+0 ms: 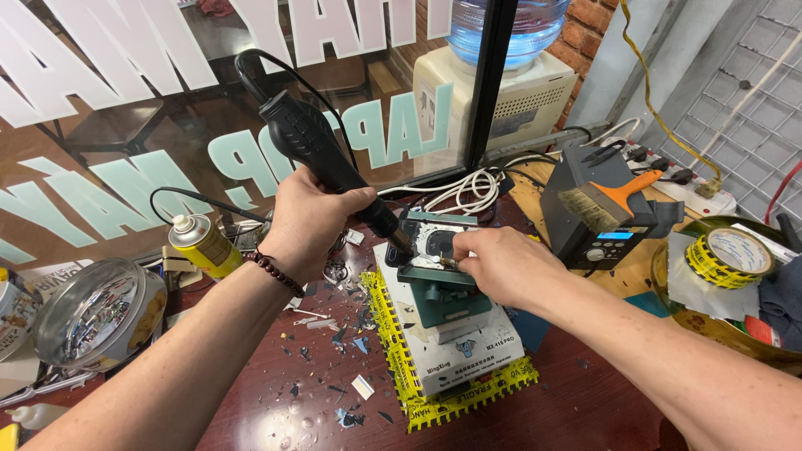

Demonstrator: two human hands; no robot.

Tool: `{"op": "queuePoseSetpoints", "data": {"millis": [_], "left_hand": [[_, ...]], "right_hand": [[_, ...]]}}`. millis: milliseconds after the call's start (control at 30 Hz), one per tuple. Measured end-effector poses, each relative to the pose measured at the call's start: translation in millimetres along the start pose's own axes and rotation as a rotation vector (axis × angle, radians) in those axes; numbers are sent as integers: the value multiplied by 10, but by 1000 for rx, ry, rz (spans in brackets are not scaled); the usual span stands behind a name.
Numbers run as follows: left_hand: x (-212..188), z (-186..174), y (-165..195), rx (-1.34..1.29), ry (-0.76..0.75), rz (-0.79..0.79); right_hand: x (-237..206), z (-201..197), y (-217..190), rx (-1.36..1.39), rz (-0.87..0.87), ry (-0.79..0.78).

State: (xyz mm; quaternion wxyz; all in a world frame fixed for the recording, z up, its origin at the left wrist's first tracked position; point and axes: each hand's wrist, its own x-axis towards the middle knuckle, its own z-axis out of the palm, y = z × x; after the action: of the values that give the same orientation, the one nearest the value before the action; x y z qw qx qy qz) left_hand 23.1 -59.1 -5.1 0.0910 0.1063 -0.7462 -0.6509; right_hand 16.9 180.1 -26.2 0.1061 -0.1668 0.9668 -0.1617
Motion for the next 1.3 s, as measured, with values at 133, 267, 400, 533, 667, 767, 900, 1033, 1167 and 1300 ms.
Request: {"op": "queuePoseSetpoints", "data": {"millis": [133,267,400,533,667,767,900,1033,1167,1300], "left_hand": [[-32,32,29,-9,-6,10],[-66,38,30,10,-2,-6],[-41,33,-4,9,9,-8],[41,42,-57,-35,-9,34],[83,37,-102,-63,-7,41],[89,39,-89,-89,-8,47],[57,31,-32,15,40,-67],[19,6,2,-43,-2,19],[4,-17,-3,-58,9,12],[6,-16,-14,-27,14,10]], "right_hand": [[-39,-12,-14,-78,-52,57],[-60,-6,-15,-65,-70,51],[0,-42,-6,-97,-63,18],[56,-80,18,-234,-168,86],[28,-42,22,-104,-68,32],[18,-13,2,39,9,-4],[50,-5,-7,109,93,-55],[87,33,35,130,149,-93],[124,144,105,196,94,-35],[179,237,174,300,105,-24]]}}
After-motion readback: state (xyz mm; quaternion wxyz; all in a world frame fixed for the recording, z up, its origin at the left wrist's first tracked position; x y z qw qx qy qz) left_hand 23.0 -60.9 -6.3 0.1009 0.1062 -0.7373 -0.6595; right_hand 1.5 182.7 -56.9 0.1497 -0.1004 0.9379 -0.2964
